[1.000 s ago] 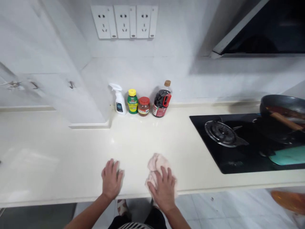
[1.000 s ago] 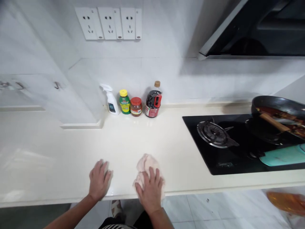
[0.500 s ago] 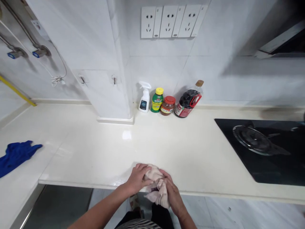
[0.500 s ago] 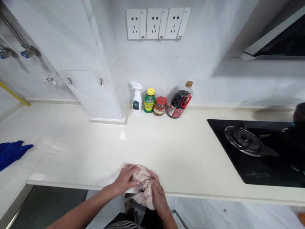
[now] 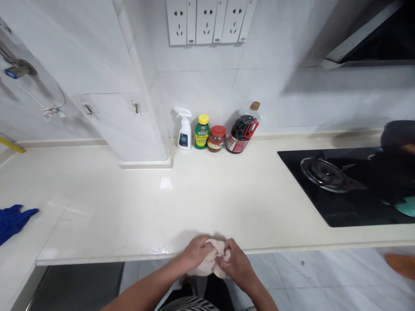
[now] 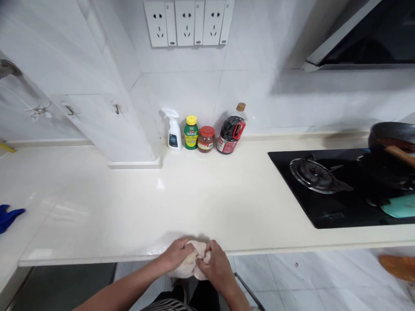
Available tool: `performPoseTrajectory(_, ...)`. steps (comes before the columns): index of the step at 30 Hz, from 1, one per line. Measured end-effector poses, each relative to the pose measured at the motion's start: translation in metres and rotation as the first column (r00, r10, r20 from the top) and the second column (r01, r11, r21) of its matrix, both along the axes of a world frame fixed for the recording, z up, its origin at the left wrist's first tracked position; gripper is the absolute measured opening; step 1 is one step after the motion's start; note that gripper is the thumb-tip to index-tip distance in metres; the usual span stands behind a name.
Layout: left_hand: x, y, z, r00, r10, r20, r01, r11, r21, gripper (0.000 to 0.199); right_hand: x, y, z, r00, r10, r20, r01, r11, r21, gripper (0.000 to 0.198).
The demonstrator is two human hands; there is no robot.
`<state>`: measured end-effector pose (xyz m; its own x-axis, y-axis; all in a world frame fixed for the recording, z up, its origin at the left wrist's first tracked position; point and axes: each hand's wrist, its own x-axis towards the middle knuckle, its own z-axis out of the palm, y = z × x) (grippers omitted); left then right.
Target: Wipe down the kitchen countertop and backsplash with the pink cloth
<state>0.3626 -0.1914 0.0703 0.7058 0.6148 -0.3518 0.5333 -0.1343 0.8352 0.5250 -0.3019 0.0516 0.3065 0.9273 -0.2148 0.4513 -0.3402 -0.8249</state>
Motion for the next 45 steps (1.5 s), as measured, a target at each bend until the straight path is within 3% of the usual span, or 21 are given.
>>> performPoseTrajectory(3, 0.005, -0.009, 0.011, 0.994, -0.103, -0.024, 0.102, 0.994, -0.033, 0.027, 0.004, -0.027, 0.008, 0.984, 0.070, -0.163, -0.072, 0.997, -0.012, 0.031)
performPoseTrajectory(6, 0.011, -0.011, 0.028, 0.974, -0.226, -0.023, 0.225, 0.974, -0.027, 0.022, 0.008, -0.054, 0.013, 0.971, 0.120, -0.206, -0.116, 0.993, 0.029, 0.031)
performPoseTrajectory(10, 0.021, -0.005, 0.056, 0.911, -0.412, 0.012, 0.412, 0.911, -0.018, 0.030, 0.010, -0.077, 0.019, 0.984, -0.043, -0.171, 0.056, 0.996, 0.070, 0.047)
performPoseTrajectory(13, 0.023, 0.003, 0.070, 0.863, -0.506, 0.012, 0.505, 0.863, 0.015, 0.035, 0.012, -0.086, 0.028, 0.974, -0.199, -0.104, 0.214, 0.964, 0.155, 0.047)
performPoseTrajectory(16, 0.017, 0.012, 0.069, 0.853, -0.503, -0.142, 0.522, 0.834, 0.182, 0.027, 0.019, -0.090, 0.041, 0.968, -0.243, 0.060, 0.229, 0.957, 0.181, 0.044)
performPoseTrajectory(19, 0.005, 0.023, 0.063, 0.856, -0.449, -0.257, 0.511, 0.810, 0.288, 0.016, 0.029, -0.092, 0.053, 0.959, -0.120, 0.255, 0.106, 0.992, 0.070, 0.042)
performPoseTrajectory(23, -0.007, 0.037, 0.076, 0.874, -0.406, -0.268, 0.481, 0.807, 0.343, 0.007, 0.044, -0.097, 0.059, 0.939, 0.093, 0.331, -0.048, 0.989, -0.140, 0.029)
performPoseTrajectory(26, -0.016, 0.043, 0.096, 0.904, -0.377, -0.203, 0.427, 0.825, 0.371, 0.008, 0.056, -0.101, 0.056, 0.922, 0.105, 0.372, -0.046, 0.985, -0.163, 0.022)
performPoseTrajectory(30, -0.041, 0.049, 0.107, 0.949, -0.293, -0.113, 0.309, 0.935, 0.174, 0.005, 0.069, -0.108, 0.054, 0.957, 0.013, 0.290, 0.002, 0.999, -0.050, 0.024)
performPoseTrajectory(33, -0.064, 0.055, 0.101, 0.983, -0.181, -0.037, 0.179, 0.983, -0.051, 0.018, 0.071, -0.107, 0.058, 1.000, -0.019, -0.025, 0.020, 1.000, 0.013, 0.035)
performPoseTrajectory(35, -0.074, 0.059, 0.098, 0.996, -0.071, 0.049, 0.080, 0.976, -0.202, 0.030, 0.067, -0.098, 0.062, 0.978, -0.055, -0.200, 0.065, 0.997, 0.046, 0.041)
performPoseTrajectory(38, -0.081, 0.068, 0.102, 0.978, 0.170, 0.124, -0.096, 0.885, -0.455, 0.041, 0.060, -0.064, 0.060, 0.947, -0.150, -0.283, 0.185, 0.978, 0.101, 0.046)
performPoseTrajectory(42, -0.078, 0.084, 0.113, 0.895, 0.434, 0.100, -0.255, 0.683, -0.685, 0.037, 0.057, 0.010, 0.036, 0.926, -0.261, -0.271, 0.289, 0.955, 0.068, 0.048)
performPoseTrajectory(45, -0.063, 0.098, 0.108, 0.816, 0.579, -0.010, -0.380, 0.522, -0.763, 0.026, 0.061, 0.055, 0.008, 0.927, -0.324, -0.188, 0.348, 0.931, 0.112, 0.051)
